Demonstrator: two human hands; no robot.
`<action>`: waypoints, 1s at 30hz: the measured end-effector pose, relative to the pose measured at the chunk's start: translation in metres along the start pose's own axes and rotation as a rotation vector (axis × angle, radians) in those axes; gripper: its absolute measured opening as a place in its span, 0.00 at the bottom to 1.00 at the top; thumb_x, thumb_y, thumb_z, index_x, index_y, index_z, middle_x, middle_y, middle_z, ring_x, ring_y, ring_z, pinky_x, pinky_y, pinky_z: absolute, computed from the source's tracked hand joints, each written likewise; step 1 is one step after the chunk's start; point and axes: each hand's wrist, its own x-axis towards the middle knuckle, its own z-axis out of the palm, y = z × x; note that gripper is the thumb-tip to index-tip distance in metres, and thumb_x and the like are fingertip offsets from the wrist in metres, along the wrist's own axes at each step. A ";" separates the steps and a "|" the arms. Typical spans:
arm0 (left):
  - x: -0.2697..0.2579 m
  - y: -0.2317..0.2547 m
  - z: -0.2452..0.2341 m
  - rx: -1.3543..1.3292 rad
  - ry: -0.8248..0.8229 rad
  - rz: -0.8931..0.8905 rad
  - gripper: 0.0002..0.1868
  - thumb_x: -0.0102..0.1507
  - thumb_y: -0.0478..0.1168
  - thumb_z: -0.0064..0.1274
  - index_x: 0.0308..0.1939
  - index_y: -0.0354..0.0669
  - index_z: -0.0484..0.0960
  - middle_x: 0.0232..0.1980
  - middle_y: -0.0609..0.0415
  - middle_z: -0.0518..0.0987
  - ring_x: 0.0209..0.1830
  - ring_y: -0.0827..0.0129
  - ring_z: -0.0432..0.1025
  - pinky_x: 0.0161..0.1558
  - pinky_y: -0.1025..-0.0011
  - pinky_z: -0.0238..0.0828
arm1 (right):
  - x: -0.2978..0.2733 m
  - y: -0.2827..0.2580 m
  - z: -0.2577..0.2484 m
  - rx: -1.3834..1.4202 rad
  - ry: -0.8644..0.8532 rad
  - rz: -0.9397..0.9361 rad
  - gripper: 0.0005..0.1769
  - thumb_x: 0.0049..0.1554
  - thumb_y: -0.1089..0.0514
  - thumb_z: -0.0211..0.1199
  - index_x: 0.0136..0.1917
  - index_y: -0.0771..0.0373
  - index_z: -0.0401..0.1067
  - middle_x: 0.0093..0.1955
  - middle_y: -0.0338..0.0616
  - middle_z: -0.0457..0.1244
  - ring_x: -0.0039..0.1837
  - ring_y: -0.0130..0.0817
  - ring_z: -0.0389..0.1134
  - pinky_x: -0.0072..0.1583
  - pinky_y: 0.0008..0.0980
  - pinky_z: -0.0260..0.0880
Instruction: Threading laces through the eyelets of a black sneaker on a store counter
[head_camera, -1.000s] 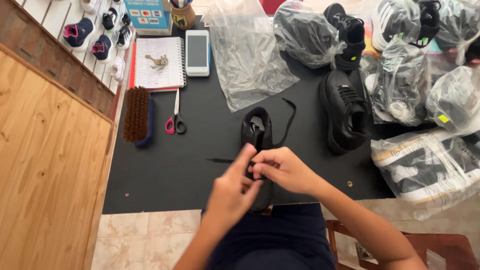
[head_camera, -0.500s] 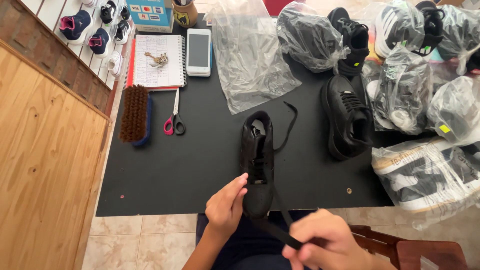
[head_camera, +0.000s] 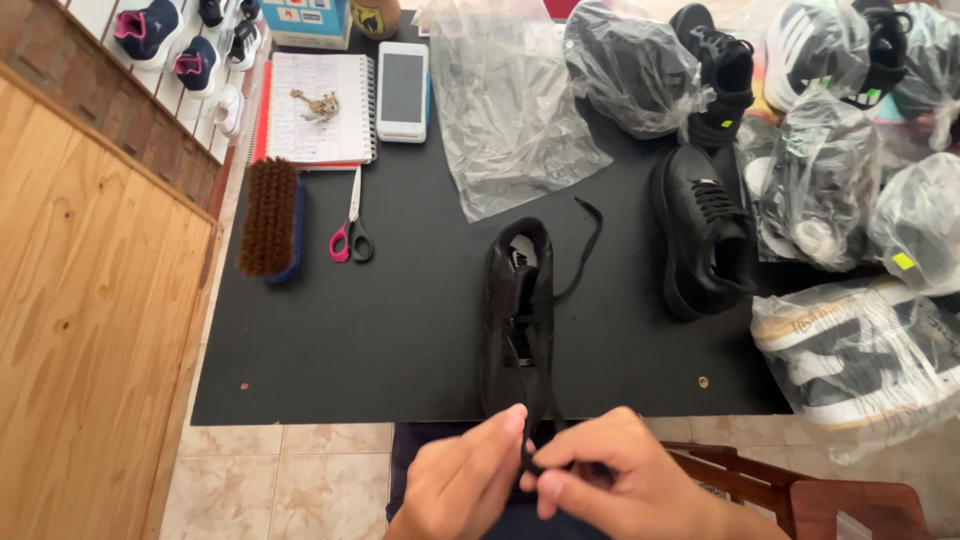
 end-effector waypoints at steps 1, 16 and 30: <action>0.006 -0.003 0.000 0.011 -0.006 0.039 0.15 0.65 0.26 0.57 0.54 0.22 0.77 0.52 0.33 0.83 0.41 0.63 0.86 0.44 0.76 0.90 | 0.004 -0.005 -0.001 -0.060 -0.080 0.003 0.14 0.61 0.53 0.61 0.36 0.58 0.80 0.36 0.37 0.75 0.26 0.20 0.61 0.29 0.21 0.58; -0.036 -0.055 0.030 -0.052 0.132 -0.234 0.18 0.65 0.18 0.44 0.55 0.32 0.81 0.50 0.45 0.86 0.43 0.68 0.85 0.52 0.76 0.86 | -0.012 0.012 0.007 0.052 -0.046 -0.226 0.17 0.67 0.53 0.58 0.57 0.70 0.75 0.40 0.47 0.75 0.34 0.30 0.77 0.34 0.21 0.77; -0.029 -0.075 0.060 -0.049 0.341 -0.197 0.06 0.64 0.24 0.54 0.43 0.33 0.82 0.45 0.42 0.79 0.39 0.60 0.82 0.45 0.72 0.85 | 0.013 0.011 0.029 -0.223 -0.031 -0.385 0.09 0.65 0.60 0.59 0.44 0.67 0.70 0.40 0.46 0.65 0.38 0.36 0.68 0.41 0.29 0.72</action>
